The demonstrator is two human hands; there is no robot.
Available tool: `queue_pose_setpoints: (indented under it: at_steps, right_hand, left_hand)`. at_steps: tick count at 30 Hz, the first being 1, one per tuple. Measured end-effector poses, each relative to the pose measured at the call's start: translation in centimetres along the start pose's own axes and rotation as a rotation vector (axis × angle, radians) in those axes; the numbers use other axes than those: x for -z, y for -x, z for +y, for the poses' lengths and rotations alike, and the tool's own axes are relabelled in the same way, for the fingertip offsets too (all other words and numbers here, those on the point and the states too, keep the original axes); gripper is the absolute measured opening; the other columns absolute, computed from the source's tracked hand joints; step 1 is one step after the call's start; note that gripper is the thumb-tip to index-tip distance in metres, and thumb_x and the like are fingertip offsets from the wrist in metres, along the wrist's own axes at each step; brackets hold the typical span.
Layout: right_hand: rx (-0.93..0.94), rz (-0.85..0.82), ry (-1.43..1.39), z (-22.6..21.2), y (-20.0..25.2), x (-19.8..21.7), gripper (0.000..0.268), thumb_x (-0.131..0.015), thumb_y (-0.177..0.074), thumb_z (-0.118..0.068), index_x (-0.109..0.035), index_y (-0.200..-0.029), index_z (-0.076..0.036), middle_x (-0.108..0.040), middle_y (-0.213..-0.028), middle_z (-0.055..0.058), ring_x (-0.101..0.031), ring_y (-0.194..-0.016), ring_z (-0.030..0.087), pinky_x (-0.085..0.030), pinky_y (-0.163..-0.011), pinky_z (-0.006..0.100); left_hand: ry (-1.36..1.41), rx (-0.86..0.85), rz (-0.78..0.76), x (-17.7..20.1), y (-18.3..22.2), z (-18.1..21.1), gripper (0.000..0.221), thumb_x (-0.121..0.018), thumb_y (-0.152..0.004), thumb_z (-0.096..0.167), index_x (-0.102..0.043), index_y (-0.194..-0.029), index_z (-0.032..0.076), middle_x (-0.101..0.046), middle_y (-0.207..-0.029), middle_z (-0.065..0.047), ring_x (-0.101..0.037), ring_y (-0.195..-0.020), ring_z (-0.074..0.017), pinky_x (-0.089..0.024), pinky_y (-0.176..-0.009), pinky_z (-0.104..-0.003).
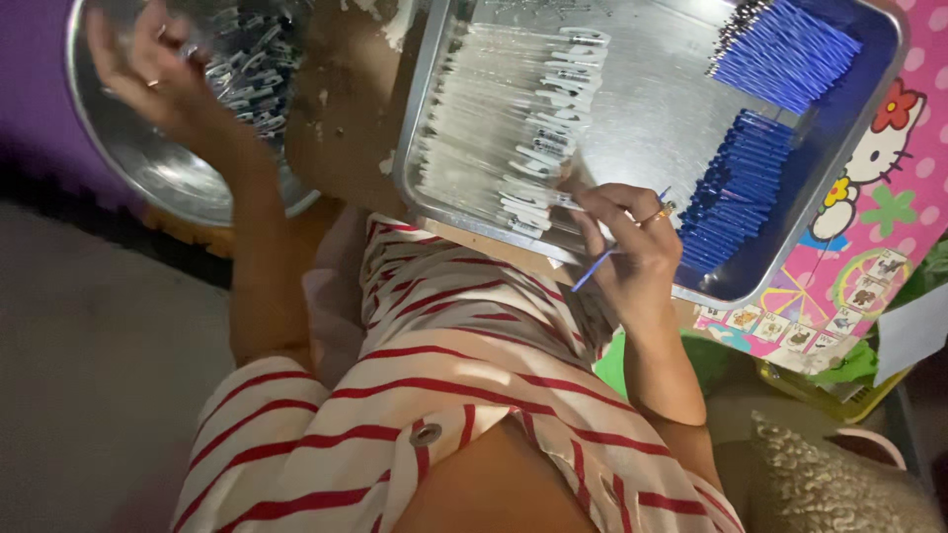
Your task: The person assembles ballpoint pens by hand, inserting pen caps onto the barrels and placing the completed pens into a metal bowl.
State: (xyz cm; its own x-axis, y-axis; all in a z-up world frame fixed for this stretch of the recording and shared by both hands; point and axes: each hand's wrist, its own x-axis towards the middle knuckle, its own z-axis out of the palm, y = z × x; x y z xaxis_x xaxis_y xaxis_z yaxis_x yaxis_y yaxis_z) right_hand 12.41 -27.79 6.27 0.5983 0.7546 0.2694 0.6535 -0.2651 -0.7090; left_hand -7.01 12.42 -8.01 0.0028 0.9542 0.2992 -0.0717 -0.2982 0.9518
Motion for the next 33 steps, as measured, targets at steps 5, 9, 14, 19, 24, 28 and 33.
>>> queue_pose_setpoints:
  at_steps: [5, 9, 14, 19, 24, 28, 33]
  right_hand:
    - [0.102, -0.031, 0.121, 1.1, 0.9, -2.8, 0.024, -0.081, -0.104, -0.003, -0.077, -0.127, -0.003, -0.057, -0.113, 0.014, -0.064, -0.094, 0.027, -0.054, -0.079, 0.036]
    - [0.139, 0.089, 0.058, 0.4, 0.1, -5.0, 0.016, -0.082, -0.098, -0.008, -0.081, -0.114, -0.005, -0.065, -0.099, 0.017, -0.069, -0.079, 0.039, -0.058, -0.074, 0.047]
    - [0.096, 0.138, 0.137, 0.9, 0.2, -5.9, 0.011, -0.086, -0.096, -0.014, -0.082, -0.106, -0.01, -0.062, -0.097, 0.012, -0.065, -0.075, 0.034, -0.056, -0.07, 0.045]
    - [0.049, 0.122, 0.144, 1.4, 0.1, -6.3, 0.014, -0.087, -0.094, -0.019, -0.084, -0.107, -0.015, -0.061, -0.092, 0.008, -0.066, -0.074, 0.031, -0.057, -0.071, 0.043]
    - [0.011, 0.134, 0.09, 0.8, -0.5, -6.0, 0.022, -0.089, -0.092, -0.021, -0.079, -0.108, -0.01, -0.065, -0.087, 0.01, -0.068, -0.072, 0.034, -0.056, -0.069, 0.046]
    - [-0.086, 0.106, -0.059, 0.1, -0.8, -4.9, 0.023, -0.085, -0.096, -0.025, -0.077, -0.11, -0.008, -0.067, -0.091, 0.011, -0.068, -0.074, 0.031, -0.056, -0.073, 0.043]
    - [-0.234, 0.158, -0.384, 1.7, 1.2, -2.5, 0.065, -0.034, -0.112, -0.053, -0.072, -0.117, -0.002, -0.061, -0.109, 0.013, -0.06, -0.085, 0.02, -0.051, -0.079, 0.031]
  left_hand:
    - [-0.633, -0.056, -0.298, 9.0, -0.5, -16.4, 0.04, -0.043, -0.102, 0.008, -0.063, -0.133, -0.008, -0.071, -0.125, -0.026, -0.066, -0.12, -0.04, -0.05, -0.102, -0.05]
    - [-0.969, 0.037, -0.553, 9.3, 3.1, -19.9, 0.041, -0.048, -0.105, 0.004, -0.051, -0.146, 0.0, -0.065, -0.132, -0.028, -0.068, -0.12, -0.0414, -0.055, -0.101, -0.051]
    - [-1.371, 0.492, -0.951, 7.7, 3.6, -24.4, 0.073, -0.074, -0.105, 0.048, -0.04, -0.163, 0.02, -0.033, -0.158, -0.027, -0.045, -0.142, -0.0518, -0.059, -0.095, -0.062]
    - [-0.998, 0.659, -0.817, 6.7, 2.2, -25.8, 0.056, -0.051, -0.112, 0.055, -0.056, -0.141, 0.007, -0.061, -0.121, -0.026, -0.065, -0.097, -0.0409, -0.058, -0.071, -0.052]
    - [-1.432, 0.012, -0.941, 10.1, 3.4, -26.2, 0.033, -0.053, -0.111, 0.039, -0.066, -0.12, 0.01, -0.07, -0.111, -0.02, -0.074, -0.097, -0.0383, -0.059, -0.073, -0.051]
    - [-1.264, -0.251, -0.708, 11.3, 2.8, -22.6, 0.022, -0.06, -0.108, 0.024, -0.077, -0.102, 0.013, -0.076, -0.092, -0.01, -0.075, -0.091, -0.0311, -0.057, -0.081, -0.044]
    - [-0.976, -0.046, -0.297, 11.9, -1.9, -18.9, 0.024, -0.063, -0.105, 0.015, -0.075, -0.122, 0.002, -0.074, -0.118, -0.026, -0.071, -0.108, -0.0479, -0.056, -0.091, -0.063]
